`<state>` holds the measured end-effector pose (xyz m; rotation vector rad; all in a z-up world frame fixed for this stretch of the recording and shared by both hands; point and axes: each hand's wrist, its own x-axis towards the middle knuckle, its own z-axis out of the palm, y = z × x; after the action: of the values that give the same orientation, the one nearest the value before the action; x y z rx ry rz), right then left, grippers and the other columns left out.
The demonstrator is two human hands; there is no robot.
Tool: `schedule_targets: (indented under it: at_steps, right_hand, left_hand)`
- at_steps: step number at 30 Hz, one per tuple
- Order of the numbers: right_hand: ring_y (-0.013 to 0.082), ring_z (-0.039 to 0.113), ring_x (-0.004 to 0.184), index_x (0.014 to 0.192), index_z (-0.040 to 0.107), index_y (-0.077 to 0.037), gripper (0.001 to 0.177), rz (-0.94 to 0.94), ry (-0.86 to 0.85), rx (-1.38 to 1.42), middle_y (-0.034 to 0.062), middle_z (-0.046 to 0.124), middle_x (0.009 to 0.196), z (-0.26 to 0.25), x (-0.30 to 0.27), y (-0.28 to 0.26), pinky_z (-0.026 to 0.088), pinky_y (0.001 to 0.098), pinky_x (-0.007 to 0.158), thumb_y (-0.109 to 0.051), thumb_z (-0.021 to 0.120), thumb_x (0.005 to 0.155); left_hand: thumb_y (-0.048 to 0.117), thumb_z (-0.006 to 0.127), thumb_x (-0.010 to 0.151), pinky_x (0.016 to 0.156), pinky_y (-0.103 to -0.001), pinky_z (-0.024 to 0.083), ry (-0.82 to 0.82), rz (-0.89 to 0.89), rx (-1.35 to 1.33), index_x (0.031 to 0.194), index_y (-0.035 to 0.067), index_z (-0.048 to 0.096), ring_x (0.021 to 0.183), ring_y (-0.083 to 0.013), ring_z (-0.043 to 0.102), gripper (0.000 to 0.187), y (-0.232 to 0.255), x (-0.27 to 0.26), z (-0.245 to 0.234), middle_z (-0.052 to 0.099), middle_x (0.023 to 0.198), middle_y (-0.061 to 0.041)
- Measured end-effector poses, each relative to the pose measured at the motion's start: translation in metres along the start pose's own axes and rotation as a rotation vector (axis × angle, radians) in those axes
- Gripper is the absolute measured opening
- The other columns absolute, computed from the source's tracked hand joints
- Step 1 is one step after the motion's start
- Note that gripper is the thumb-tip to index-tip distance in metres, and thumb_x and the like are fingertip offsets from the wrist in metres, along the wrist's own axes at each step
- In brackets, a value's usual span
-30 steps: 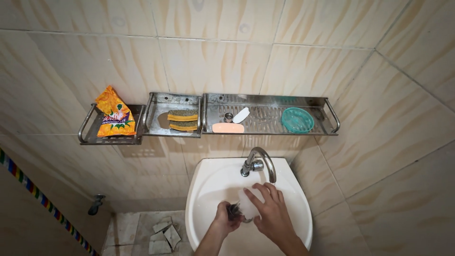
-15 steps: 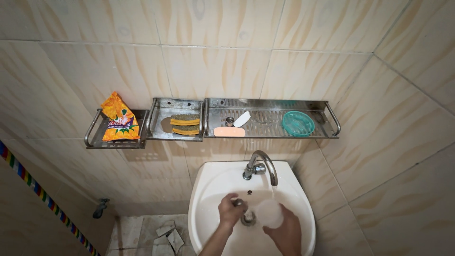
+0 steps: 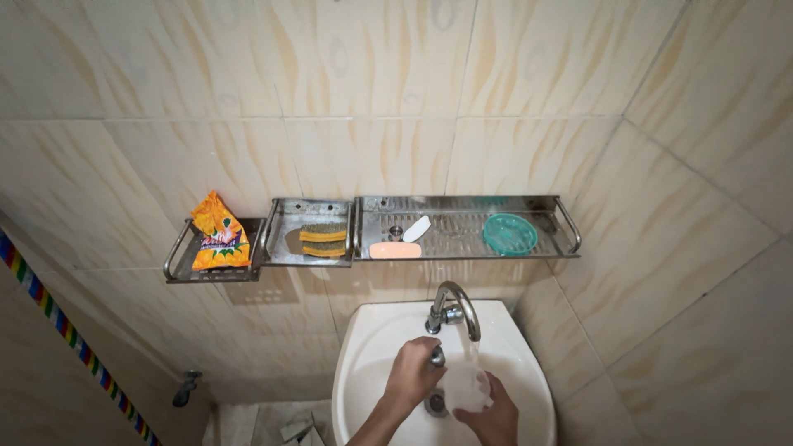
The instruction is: Organizing toiletries on a wall shelf and cleaning a sink basin in a bathroom.
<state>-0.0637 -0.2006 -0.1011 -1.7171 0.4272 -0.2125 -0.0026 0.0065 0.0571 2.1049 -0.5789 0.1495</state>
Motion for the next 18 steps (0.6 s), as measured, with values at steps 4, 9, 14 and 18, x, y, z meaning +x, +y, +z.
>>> schedule_targets:
  at_steps: [4,9,14,18]
  right_hand:
    - [0.0228,0.069,0.109,0.131,0.055,-0.003,0.102,-0.177,0.094,-0.033,0.0128,0.072,0.118,0.002,0.022,0.002,0.057,0.0363,0.091,-0.007,0.1,0.039]
    - [0.0209,0.072,0.107,0.129,0.062,-0.008,0.098,-0.058,0.131,-0.233,0.011,0.075,0.114,0.014,0.01,-0.058,0.058,0.0361,0.094,-0.015,0.105,0.042]
    - [0.025,0.074,0.106,0.13,0.062,-0.007,0.102,-0.028,0.215,-0.241,0.0137,0.076,0.114,0.005,0.046,-0.004,0.059,0.0367,0.096,-0.016,0.105,0.038]
    - [0.0227,0.071,0.111,0.14,0.056,-0.011,0.117,-0.197,-0.008,-0.304,0.0099,0.074,0.116,-0.004,0.067,0.017,0.054,0.0361,0.1,-0.027,0.113,0.039]
  left_hand:
    - [0.009,0.085,0.07,0.089,-0.042,0.055,-0.005,-0.092,0.012,0.104,0.0,0.071,0.099,-0.0381,0.068,0.038,0.022,0.008,-0.022,0.071,0.105,-0.019]
    - [0.01,0.082,0.077,0.085,-0.044,0.054,0.057,-0.095,-0.054,0.102,-0.002,0.071,0.097,-0.0395,0.068,0.03,0.031,0.013,-0.042,0.072,0.103,-0.019]
    - [0.007,0.08,0.078,0.086,-0.044,0.054,0.152,0.049,-0.058,0.111,-0.003,0.068,0.1,-0.0419,0.068,0.036,0.031,0.017,-0.048,0.071,0.111,-0.022]
    - [0.012,0.084,0.081,0.09,-0.045,0.054,0.248,0.332,0.056,0.119,-0.007,0.065,0.107,-0.0453,0.065,0.046,0.042,0.028,-0.061,0.067,0.119,-0.026]
